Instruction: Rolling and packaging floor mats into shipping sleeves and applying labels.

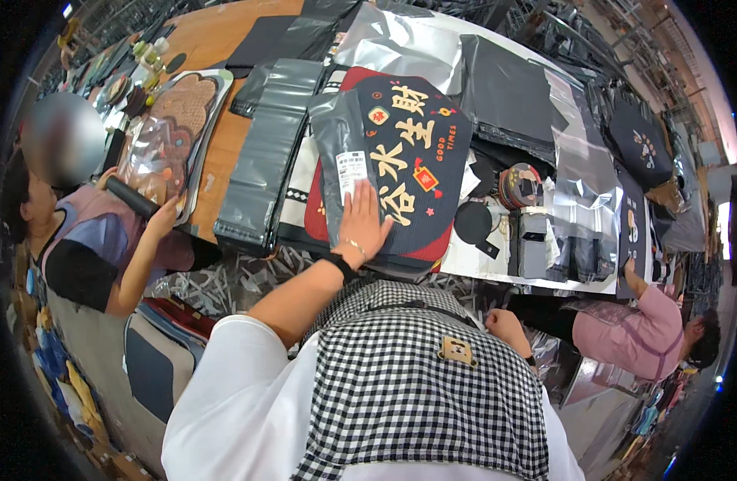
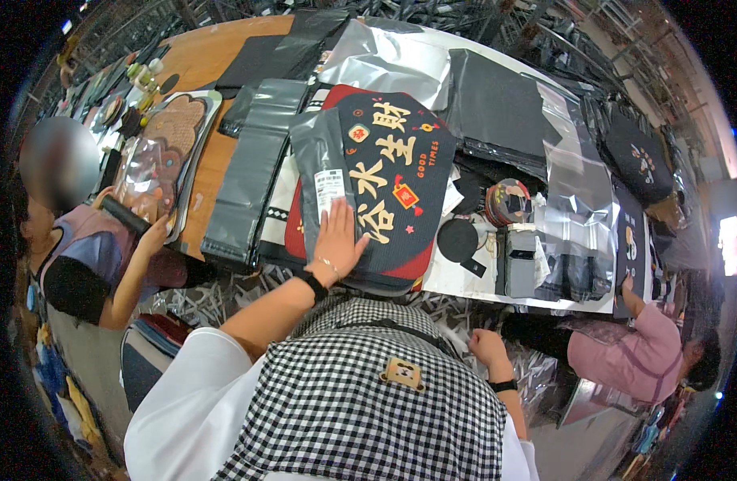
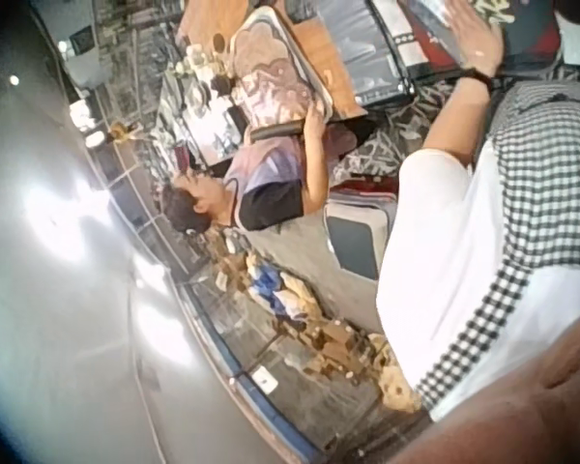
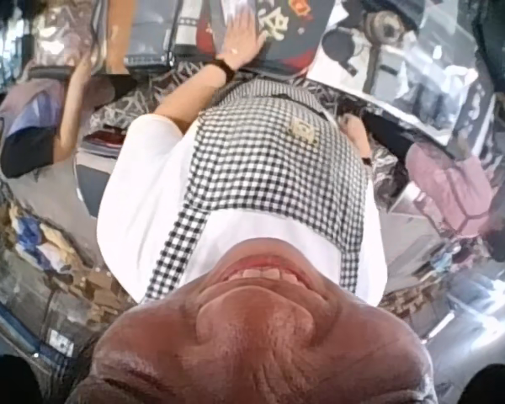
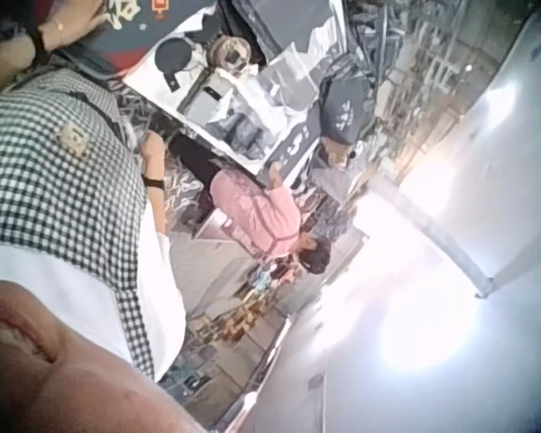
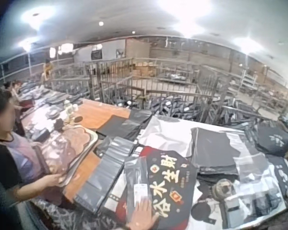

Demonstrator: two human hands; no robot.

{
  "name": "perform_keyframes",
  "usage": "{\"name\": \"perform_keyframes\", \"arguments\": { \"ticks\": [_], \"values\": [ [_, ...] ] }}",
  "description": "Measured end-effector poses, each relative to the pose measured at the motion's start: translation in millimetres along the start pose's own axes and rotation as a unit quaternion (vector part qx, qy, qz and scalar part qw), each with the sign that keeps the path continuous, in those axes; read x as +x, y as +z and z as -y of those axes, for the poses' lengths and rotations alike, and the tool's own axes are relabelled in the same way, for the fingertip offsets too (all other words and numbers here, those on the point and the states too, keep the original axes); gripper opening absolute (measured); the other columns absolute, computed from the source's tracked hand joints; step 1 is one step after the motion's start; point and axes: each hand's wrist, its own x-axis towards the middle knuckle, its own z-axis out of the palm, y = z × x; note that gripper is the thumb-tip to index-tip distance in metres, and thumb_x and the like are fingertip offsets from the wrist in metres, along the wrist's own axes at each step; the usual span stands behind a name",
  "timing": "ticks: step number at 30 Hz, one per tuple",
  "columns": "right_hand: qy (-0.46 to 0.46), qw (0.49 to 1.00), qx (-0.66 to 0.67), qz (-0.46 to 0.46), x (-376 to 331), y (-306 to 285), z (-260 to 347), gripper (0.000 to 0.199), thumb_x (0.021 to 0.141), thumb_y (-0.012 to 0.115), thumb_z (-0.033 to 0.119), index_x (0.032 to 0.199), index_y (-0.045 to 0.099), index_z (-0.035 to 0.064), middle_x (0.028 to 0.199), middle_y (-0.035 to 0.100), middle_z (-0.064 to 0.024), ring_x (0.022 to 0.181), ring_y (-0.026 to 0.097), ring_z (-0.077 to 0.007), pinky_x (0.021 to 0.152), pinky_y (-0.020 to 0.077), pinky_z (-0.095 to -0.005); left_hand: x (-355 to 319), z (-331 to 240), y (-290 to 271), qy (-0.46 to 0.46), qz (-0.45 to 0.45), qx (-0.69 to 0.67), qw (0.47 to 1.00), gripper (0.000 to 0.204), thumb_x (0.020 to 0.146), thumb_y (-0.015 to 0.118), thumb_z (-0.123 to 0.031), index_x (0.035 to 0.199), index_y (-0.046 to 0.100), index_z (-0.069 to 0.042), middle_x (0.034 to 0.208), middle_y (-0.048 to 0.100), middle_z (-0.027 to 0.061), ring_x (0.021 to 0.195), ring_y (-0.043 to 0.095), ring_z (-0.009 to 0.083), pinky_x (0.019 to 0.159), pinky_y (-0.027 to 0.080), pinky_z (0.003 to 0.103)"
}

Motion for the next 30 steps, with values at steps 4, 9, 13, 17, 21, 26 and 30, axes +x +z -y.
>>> {"name": "perform_keyframes", "arguments": {
  "ticks": [4,9,13,17,21,26,30],
  "values": [
    [0.049,0.998,-0.013,-0.037,-17,-4,-8,0.024,0.088,0.067,0.024,0.087,0.07,0.0002,0.085,0.071,-0.0251,0.086,0.069,-0.0471,0.074,0.0545,-0.0544,31,27,5,-0.025,-0.018,-0.056,0.998,0.068,0.108,0.057,-0.03,0.159,0.039,0.01,0.17,0.03,0.0313,0.16,0.027,0.0448,0.13,0.025,0.054],
    [0.134,0.99,-0.032,-0.003,-38,13,-28,0.026,0.092,0.066,0.023,0.091,0.072,-0.0021,0.088,0.071,-0.0267,0.081,0.069,-0.0452,0.072,0.054,-0.0514,73,42,3,-0.059,-0.062,-0.031,0.996,0.073,0.099,0.07,-0.022,0.164,0.041,-0.007,0.173,0.014,0.0362,0.159,0.019,0.0548,0.132,0.023,0.055],
    [0.203,0.974,0.075,0.071,-33,-6,9,0.023,0.093,0.065,0.017,0.098,0.07,-0.0045,0.089,0.069,-0.0286,0.083,0.07,-0.0372,0.073,0.0514,-0.0475,38,32,14,-0.072,0.001,-0.019,0.997,0.068,0.098,0.07,-0.02,0.162,0.048,-0.014,0.175,0.008,0.0336,0.154,0.024,0.0598,0.129,0.029,0.057],
    [0.058,0.998,0.002,0.026,3,-17,25,0.024,0.091,0.066,0.023,0.092,0.074,-0.0003,0.089,0.071,-0.026,0.086,0.07,-0.0439,0.077,0.0553,-0.0515,-5,23,8,-0.044,0.023,-0.015,0.999,0.062,0.098,0.069,-0.018,0.158,0.053,-0.013,0.176,0.011,0.0288,0.153,0.029,0.0568,0.128,0.031,0.058],
    [-0.106,0.988,-0.097,-0.052,76,-25,29,0.029,0.098,0.06,0.028,0.092,0.071,0.0025,0.093,0.073,-0.0262,0.091,0.069,-0.0485,0.082,0.0549,-0.0585,-22,30,4,0.008,-0.045,0.01,0.999,0.059,0.095,0.068,-0.011,0.154,0.058,-0.011,0.177,0.017,0.0233,0.15,0.033,0.0572,0.12,0.043,0.058],
    [-0.294,0.938,-0.066,-0.169,162,-73,124,0.026,0.09,0.068,0.012,0.115,0.068,0.0073,0.111,0.071,-0.0201,0.104,0.068,-0.0427,0.087,0.0554,-0.052,-45,46,-27,0.018,0.003,-0.064,0.998,0.061,0.092,0.066,0.001,0.15,0.061,-0.016,0.175,0.021,0.0231,0.147,0.041,0.0545,0.113,0.049,0.056],
    [-0.442,0.861,-0.127,-0.219,174,-104,272,0.077,0.085,0.067,0.002,0.158,0.05,0.0212,0.161,0.045,-0.0195,0.146,0.046,-0.0422,0.119,0.0425,-0.0524,-95,61,-50,0.026,-0.011,-0.187,0.982,0.077,0.085,0.06,0.012,0.152,0.058,-0.025,0.173,0.026,0.0273,0.144,0.051,0.048,0.115,0.048,0.05]
  ]
}}
